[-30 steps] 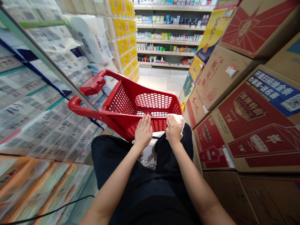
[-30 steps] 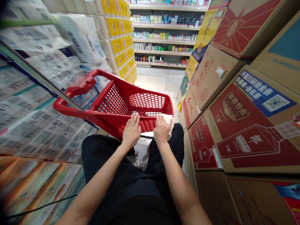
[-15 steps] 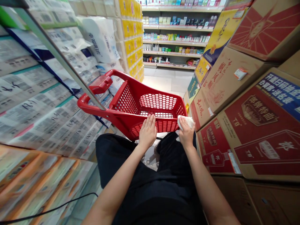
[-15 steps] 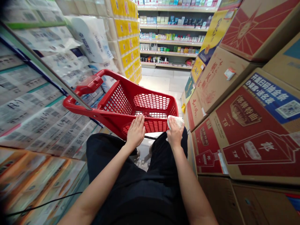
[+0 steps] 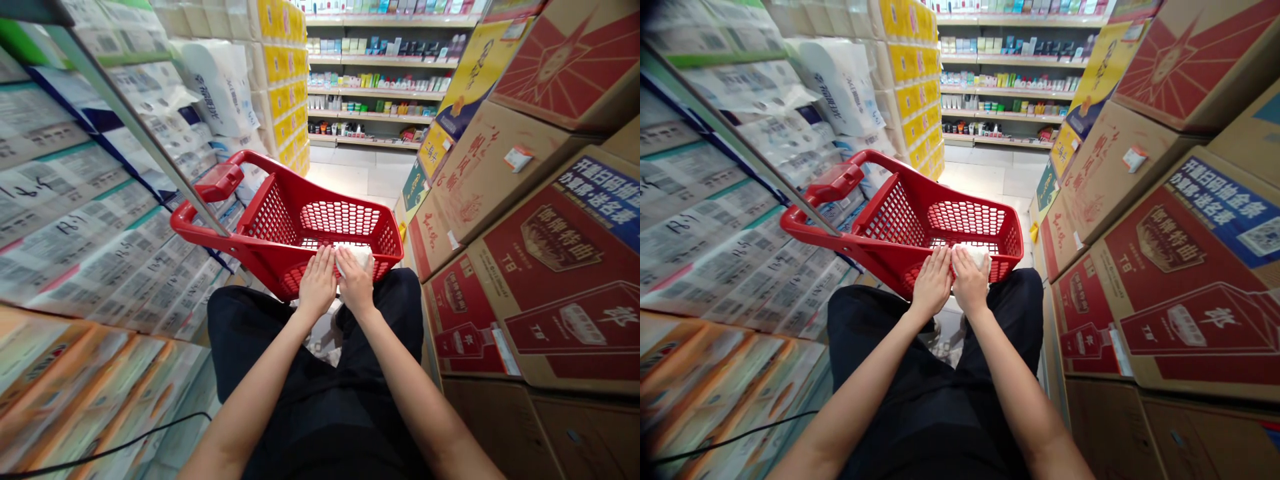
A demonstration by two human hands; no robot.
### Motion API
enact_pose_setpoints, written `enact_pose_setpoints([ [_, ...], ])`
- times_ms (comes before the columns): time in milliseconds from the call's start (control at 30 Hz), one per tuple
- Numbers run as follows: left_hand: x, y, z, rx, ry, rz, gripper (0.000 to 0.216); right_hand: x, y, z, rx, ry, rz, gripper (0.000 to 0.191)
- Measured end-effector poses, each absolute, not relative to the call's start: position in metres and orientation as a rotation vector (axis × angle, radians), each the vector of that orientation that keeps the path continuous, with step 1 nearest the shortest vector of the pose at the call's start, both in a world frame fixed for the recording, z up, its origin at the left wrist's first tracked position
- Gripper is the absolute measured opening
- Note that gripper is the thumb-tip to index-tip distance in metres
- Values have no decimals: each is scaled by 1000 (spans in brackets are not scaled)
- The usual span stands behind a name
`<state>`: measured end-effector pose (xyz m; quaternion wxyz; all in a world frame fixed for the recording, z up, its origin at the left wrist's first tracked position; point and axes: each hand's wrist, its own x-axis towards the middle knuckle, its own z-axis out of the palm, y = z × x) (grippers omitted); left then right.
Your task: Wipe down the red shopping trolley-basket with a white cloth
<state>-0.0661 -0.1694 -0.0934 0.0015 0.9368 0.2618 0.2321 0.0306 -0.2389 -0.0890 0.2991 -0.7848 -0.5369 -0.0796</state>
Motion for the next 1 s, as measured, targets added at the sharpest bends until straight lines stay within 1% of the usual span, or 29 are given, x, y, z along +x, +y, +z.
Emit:
enact_pose_setpoints([
  [100, -65, -171, -92, 2932, 842, 745, 56, 63, -265, -98, -2111, -1420, -246, 66],
  [267, -65, -172, -91, 2926, 847, 751, 57, 126, -311, -118, -2205, -1100, -260, 69],
  [367, -66, -171, -92, 2931, 832, 748, 58, 141, -321, -122, -2227, -977, -222, 68],
  [500, -65, -171, -92, 2928, 832, 756, 58, 121, -303, -115, -2279, -928, -240, 67],
  [633, -65, -171, -94, 2928, 847, 763, 57, 69, -263, -99, -2235, -1139, -220, 66],
  [767, -66, -169, -95, 2951, 825, 715, 56, 28, -232, -88, -2123, -1326, -179, 59],
  [867, -66, -169, -95, 2945, 826, 729, 56, 29, -235, -88, -2075, -1410, -191, 59],
  [1000, -65, -170, -94, 2923, 834, 769, 57, 68, -270, -99, -2099, -1406, -243, 67],
])
